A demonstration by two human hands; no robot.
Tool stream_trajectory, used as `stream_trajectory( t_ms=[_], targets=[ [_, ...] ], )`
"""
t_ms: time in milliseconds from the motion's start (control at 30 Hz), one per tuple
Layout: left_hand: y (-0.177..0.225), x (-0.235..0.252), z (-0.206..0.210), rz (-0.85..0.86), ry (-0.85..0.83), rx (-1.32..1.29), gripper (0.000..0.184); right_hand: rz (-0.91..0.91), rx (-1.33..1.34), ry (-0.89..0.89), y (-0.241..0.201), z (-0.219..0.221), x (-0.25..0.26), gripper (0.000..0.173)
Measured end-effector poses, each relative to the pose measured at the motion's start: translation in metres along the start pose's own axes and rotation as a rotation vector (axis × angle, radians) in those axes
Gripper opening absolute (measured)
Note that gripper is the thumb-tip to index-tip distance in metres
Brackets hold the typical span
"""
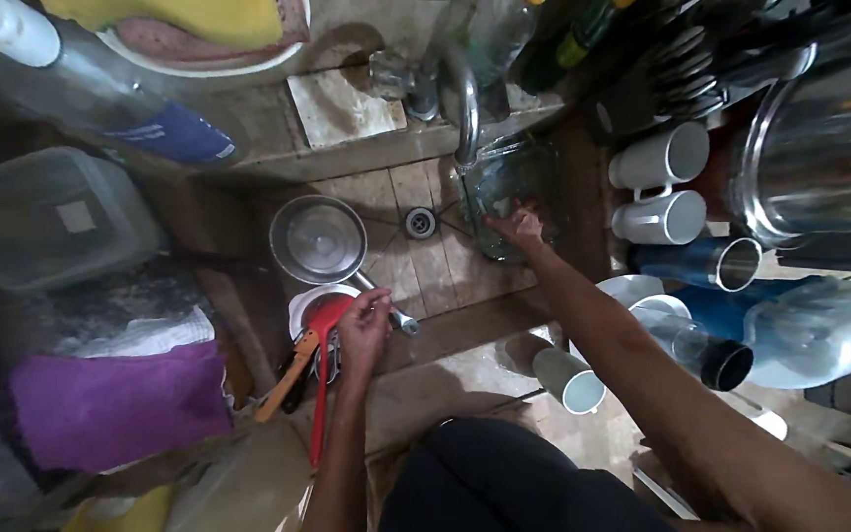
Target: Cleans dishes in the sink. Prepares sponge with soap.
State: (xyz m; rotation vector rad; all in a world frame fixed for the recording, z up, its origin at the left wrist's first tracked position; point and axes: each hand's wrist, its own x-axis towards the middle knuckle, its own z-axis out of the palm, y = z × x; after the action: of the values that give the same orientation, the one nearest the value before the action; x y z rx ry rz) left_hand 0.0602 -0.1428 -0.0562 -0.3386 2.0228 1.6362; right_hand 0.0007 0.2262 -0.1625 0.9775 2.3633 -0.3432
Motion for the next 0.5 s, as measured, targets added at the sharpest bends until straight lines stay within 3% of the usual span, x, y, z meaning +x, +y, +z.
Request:
stream_trajectory(
  t_ms=[133, 300, 367, 500],
  targets=[
    [0.007, 0.002, 0.004, 0.010, -0.017, 0.001, 0.019, -0.125, -0.130, -0.030, -0.005, 0.007, -0.011, 0.091],
    [0.009, 0.001, 0.007, 0.021, -0.046, 0.025, 0.021, -0.172, -0.135, 0.037, -0.010, -0.009, -0.055, 0.046],
    [0.009, 0.002, 0.008, 0.035, -0.054, 0.033, 0.021, -0.135, -0.088, 0.069, -0.008, -0.035, -0.069, 0.041],
    [0.012, -0.004, 0.019, 0.033, -0.083, 0.057, 0.022, -0.111, 0.101, 0.138, 0.017, -0.079, -0.095, 0.051]
  ],
)
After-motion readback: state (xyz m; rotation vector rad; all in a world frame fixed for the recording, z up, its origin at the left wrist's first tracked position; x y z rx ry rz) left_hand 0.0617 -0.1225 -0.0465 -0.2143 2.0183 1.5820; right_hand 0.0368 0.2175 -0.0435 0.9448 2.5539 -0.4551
